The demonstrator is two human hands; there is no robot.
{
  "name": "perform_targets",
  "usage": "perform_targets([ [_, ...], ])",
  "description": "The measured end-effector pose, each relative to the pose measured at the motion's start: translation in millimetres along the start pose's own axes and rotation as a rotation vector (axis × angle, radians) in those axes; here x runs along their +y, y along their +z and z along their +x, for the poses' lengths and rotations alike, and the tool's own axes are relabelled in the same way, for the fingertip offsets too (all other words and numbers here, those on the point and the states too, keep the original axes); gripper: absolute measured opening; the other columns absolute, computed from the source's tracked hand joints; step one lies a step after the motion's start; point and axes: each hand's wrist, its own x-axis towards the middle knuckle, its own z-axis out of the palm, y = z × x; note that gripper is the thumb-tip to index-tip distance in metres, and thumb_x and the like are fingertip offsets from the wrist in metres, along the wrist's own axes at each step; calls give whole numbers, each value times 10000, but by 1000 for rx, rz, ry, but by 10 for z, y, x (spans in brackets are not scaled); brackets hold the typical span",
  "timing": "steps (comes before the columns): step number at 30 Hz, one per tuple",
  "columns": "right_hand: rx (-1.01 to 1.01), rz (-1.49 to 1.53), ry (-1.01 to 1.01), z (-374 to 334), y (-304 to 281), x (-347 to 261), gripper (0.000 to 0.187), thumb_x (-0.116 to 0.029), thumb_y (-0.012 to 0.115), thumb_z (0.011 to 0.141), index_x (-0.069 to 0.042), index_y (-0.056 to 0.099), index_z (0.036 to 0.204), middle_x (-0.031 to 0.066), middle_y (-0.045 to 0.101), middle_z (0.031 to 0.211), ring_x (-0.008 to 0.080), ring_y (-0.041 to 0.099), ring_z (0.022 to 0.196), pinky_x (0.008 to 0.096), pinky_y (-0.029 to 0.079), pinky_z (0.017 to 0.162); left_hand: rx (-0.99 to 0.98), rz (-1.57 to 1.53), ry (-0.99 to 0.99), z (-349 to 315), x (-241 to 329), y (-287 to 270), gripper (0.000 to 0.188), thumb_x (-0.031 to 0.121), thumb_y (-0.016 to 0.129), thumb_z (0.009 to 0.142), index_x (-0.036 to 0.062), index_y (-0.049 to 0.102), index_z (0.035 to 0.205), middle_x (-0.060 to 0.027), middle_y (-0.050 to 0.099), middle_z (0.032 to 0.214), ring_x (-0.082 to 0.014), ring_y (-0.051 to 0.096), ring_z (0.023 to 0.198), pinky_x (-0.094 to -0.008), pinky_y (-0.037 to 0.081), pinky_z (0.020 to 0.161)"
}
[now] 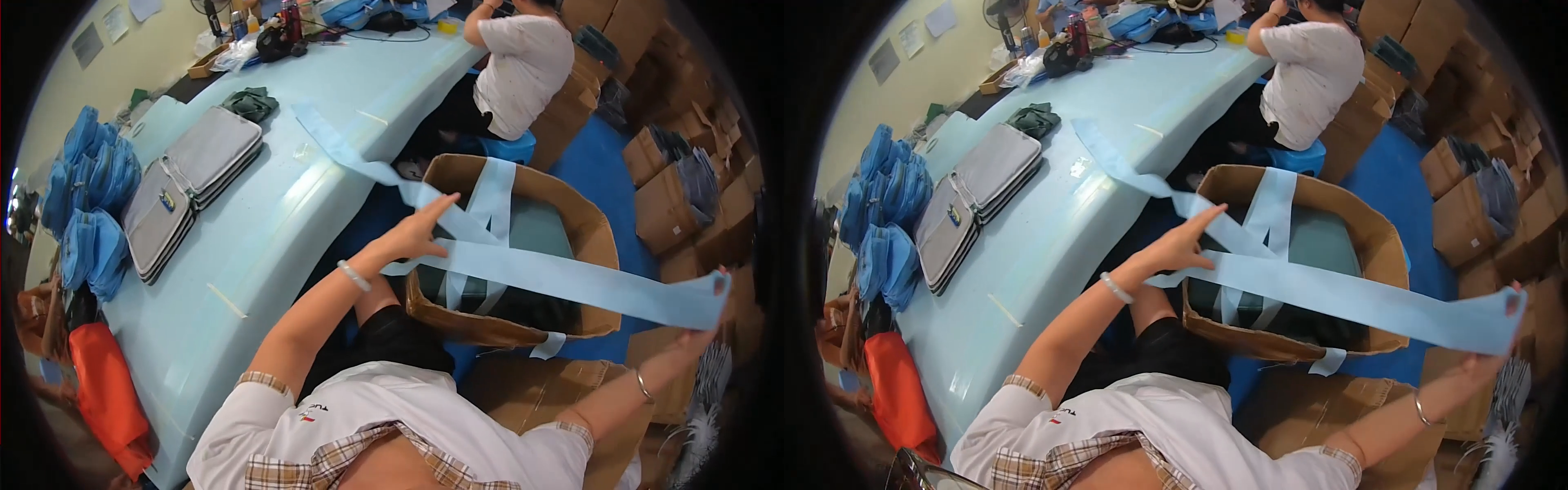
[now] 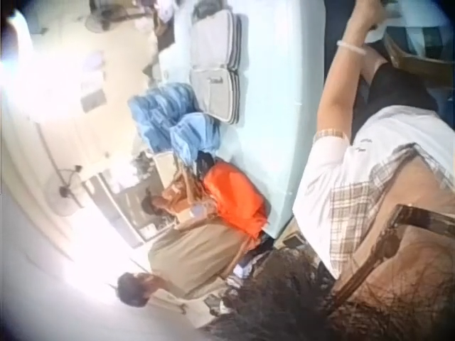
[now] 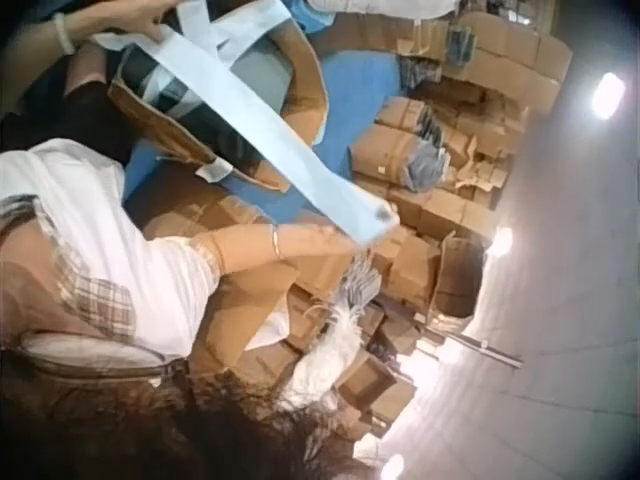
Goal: Applying a light blue strip of material to the edge of a padded surface at a workstation.
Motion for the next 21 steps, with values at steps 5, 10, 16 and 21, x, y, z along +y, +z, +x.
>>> perform_targets([
  [5,519,257,630,240,-683,233,417,-251,486,979,-51,496,1346,100,540,1352,241,534,1213,404,454,1014,-167,220,-33,320,-233,445,861,308,751,798,205,259,1496,-214,288,1508,-354,560,1116,-404,485,940],
  [10,486,46,659,183,-1169,1289,343,-161,545,940,-35,567,1258,94,618,1225,210,601,1101,348,475,973,-220,519,201,278,-547,443,455,292,653,879,133,558,1294,-155,571,1254,-310,550,1109,-389,466,966],
  [16,-62,-373,376,207,767,660,216,-11,568,881,-39,587,1095,68,653,991,181,618,947,303,494,856,-249,423,163,336,-475,441,150,97,653,830,88,714,967,-61,674,926,-242,599,952,-353,498,885],
  [21,-985,-150,622,-476,2195,45,277,36,572,767,-90,543,1012,174,633,903,377,622,889,427,494,767,-300,486,112,276,-438,476,119,94,662,824,78,716,928,-52,682,942,-234,605,964,-346,511,867],
])
